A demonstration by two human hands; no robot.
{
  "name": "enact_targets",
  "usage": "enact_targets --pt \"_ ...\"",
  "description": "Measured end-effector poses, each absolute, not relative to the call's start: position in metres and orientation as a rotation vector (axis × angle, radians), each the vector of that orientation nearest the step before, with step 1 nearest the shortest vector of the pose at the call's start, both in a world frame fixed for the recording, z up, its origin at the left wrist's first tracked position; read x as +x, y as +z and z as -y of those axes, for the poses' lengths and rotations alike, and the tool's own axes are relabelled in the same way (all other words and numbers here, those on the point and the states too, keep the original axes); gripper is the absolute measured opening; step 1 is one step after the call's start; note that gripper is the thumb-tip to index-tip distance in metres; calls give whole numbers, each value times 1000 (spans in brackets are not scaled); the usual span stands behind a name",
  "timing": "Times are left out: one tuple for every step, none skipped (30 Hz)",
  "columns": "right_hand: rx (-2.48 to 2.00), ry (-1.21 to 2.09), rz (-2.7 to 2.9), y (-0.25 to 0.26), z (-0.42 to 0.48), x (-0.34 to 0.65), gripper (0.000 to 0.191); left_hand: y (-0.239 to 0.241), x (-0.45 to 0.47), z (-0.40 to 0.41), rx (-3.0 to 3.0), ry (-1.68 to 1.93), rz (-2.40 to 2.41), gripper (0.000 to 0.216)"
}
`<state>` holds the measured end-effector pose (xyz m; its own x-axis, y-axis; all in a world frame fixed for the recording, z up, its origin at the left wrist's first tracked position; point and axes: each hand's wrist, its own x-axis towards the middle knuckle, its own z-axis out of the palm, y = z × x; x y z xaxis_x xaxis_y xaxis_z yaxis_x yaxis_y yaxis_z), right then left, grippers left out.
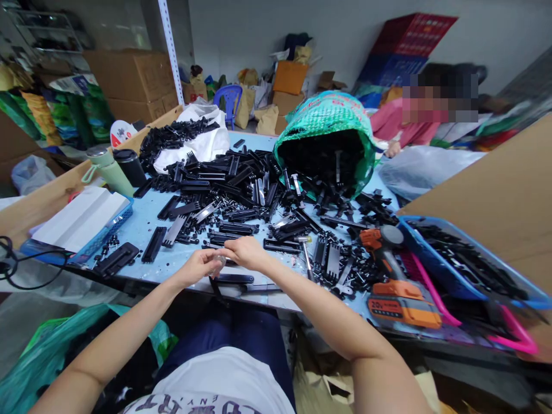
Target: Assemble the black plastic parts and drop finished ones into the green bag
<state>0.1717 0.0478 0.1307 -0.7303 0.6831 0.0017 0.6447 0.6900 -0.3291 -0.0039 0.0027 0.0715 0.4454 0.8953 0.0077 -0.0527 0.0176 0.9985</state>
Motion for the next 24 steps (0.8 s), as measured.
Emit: enact_targets --pt "-1103 539 2758 133 -48 174 45 72 -5 -3 1358 892 -866 38" --pt "-1066 624 2745 136 -49 176 42 72 -5 -3 1363 891 -889 37" --pt "-1006 705 2732 138 -50 177 39 72 -6 -4 1368 886 -904 36" --pt "-960 771 2724 140 -50 178 38 72 -6 -4 1375 881 -917 35" --pt "-953 815 2725 142 -51 179 38 72 -6 -4 1389 880 -928 34" --pt "-974 840 2736 143 -52 179 40 72 -6 -5 1408 883 -941 34" --pt "-1003 850 2749 145 -54 180 41 72 -6 -5 1429 888 -954 33" --pt "-1015 859 2756 146 -55 180 41 72 -7 -5 1446 893 -965 32" --pt "-999 876 2752 147 -57 180 40 72 -7 -6 1456 899 -976 32" --pt "-965 901 2741 147 -58 180 37 71 -8 -6 1463 907 -985 31" --pt "-938 923 2732 148 -60 179 36 70 -9 -7 1468 916 -993 31" --pt "-935 934 2732 148 -61 179 36 69 -10 -7 1475 920 -1000 31" --pt "-954 934 2742 149 -62 178 36 69 -11 -7 1484 919 -1006 31" --pt "-977 929 2760 149 -62 177 36 68 -12 -8 1497 916 -1010 30" --pt "-991 924 2778 150 -63 176 35 67 -12 -8 1510 914 -1015 30" --pt "-993 930 2785 150 -63 175 34 66 -13 -8 1520 912 -1019 30" --pt "-985 941 2783 150 -63 173 33 65 -13 -9 1524 912 -1019 30" --pt "-975 949 2775 150 -63 172 32 64 -14 -9 1523 911 -1016 30" --pt "-961 947 2768 150 -64 170 31 63 -14 -10 1515 908 -1014 30" --pt "-938 936 2765 149 -66 169 29 62 -15 -11 1499 904 -1016 31" --pt "-907 925 2763 148 -68 168 27 60 -16 -12 1476 898 -1025 32" --pt "-874 916 2755 147 -72 166 23 59 -17 -12 1448 889 -1042 33" --pt "-853 903 2739 145 -77 165 20 58 -19 -13 1420 882 -1064 35" --pt "-854 876 2719 144 -82 163 18 58 -21 -13 1397 876 -1087 37"
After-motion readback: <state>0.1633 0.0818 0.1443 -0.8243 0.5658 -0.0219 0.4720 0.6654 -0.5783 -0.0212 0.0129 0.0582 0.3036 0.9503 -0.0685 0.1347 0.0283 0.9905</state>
